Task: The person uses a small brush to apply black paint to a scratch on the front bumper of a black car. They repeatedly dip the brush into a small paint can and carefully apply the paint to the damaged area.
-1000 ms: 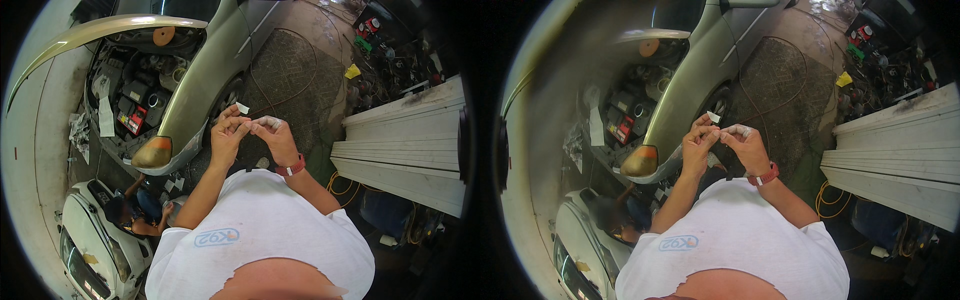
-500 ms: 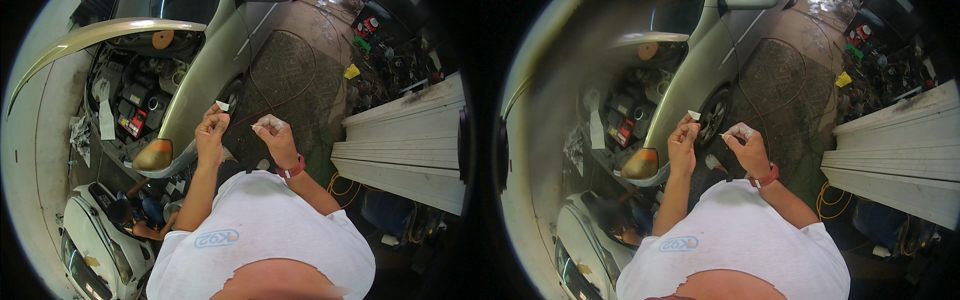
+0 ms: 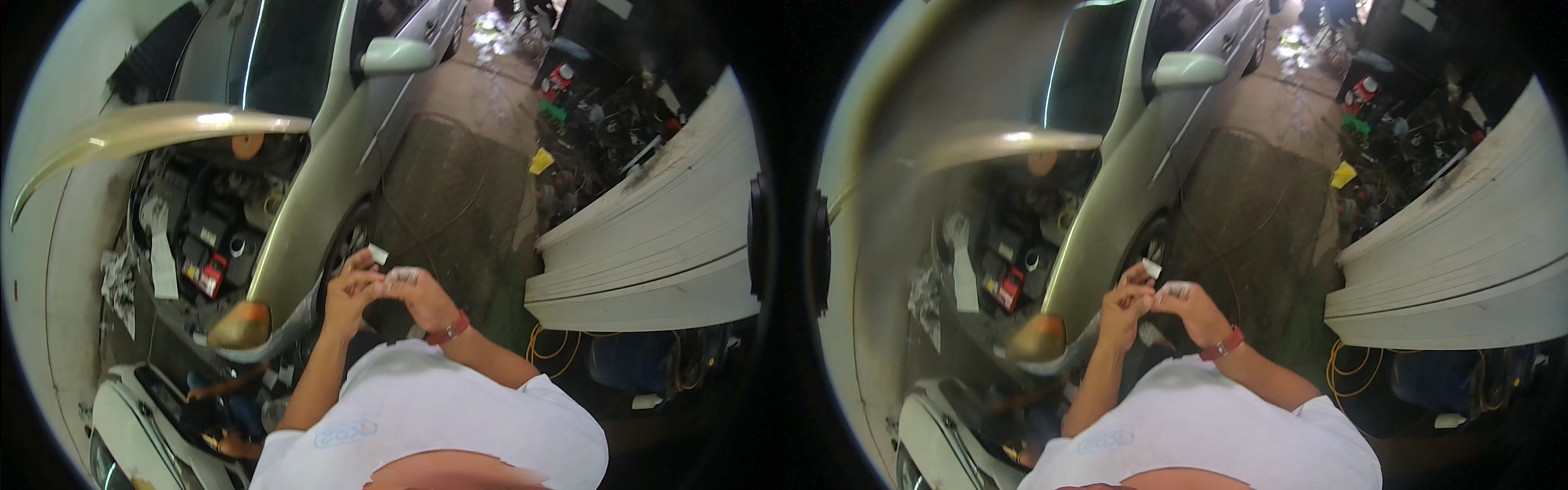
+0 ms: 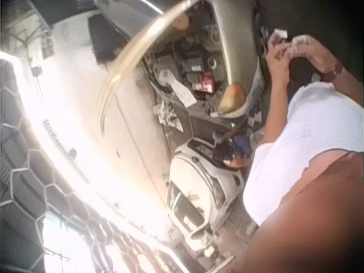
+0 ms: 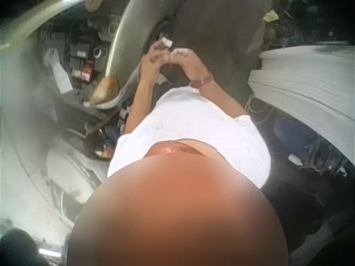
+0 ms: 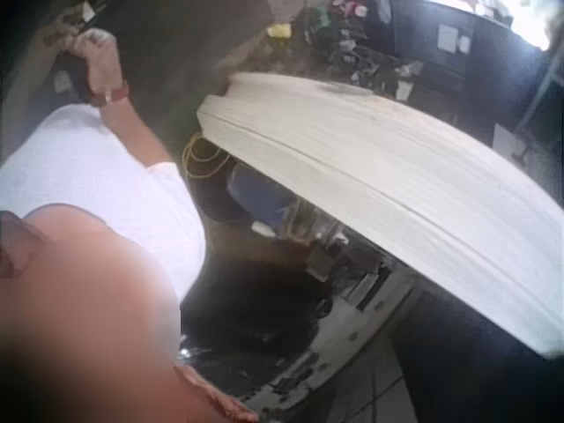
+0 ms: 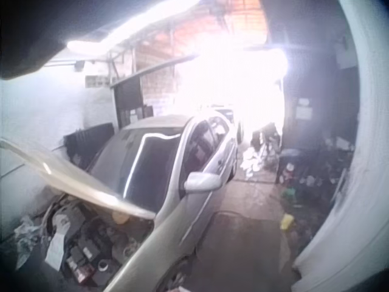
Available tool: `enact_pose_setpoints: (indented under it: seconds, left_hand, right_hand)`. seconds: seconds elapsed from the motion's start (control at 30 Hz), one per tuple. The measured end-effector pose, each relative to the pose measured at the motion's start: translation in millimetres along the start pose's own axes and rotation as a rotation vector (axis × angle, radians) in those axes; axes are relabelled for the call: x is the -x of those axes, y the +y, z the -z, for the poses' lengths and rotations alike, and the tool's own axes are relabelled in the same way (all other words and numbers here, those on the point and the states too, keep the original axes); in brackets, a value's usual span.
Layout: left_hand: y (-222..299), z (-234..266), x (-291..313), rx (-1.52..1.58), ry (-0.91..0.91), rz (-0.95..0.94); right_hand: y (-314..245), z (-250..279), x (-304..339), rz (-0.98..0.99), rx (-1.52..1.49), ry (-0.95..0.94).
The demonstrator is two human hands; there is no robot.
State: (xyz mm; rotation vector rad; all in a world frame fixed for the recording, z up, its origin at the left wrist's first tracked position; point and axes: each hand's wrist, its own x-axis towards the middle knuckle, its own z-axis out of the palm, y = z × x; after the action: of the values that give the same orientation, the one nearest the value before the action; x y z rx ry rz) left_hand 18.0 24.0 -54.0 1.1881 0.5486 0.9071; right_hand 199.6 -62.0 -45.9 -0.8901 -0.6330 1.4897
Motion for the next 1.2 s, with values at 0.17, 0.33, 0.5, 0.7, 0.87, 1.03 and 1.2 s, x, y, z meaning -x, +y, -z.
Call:
enact_pose_setpoints:
  seconds: [0.17,0.33,0.5,0.7,0.87,1.03,1.2]
  left_hand:
    - [-1,-2,-2,0.086,0.027,0.052]
    - [0,-3,-2,0.144,-0.013,0.039]
    - [-1,-2,-3,0.138,-0.026,0.039]
    - [-2,2,0,0.144,-0.021,0.034]
    - [-9,5,0,0.193,0.012,-0.019]
    - [-5,-5,5,0.299,0.071,0.079]
    - [-10,-13,4,0.343,0.105,0.077]
  right_hand:
    - [2,2,-2,-0.048,-0.128,-0.033]
    - [3,2,-1,-0.060,-0.165,-0.072]
    - [5,4,-1,-0.061,-0.189,-0.099]
    - [5,4,-2,-0.091,-0.194,-0.148]
    - [-17,-12,8,-0.005,0.050,-0.084]
    - [-25,-24,13,0.247,0.398,0.046]
    - [-24,-24,15,0.388,0.621,0.152]
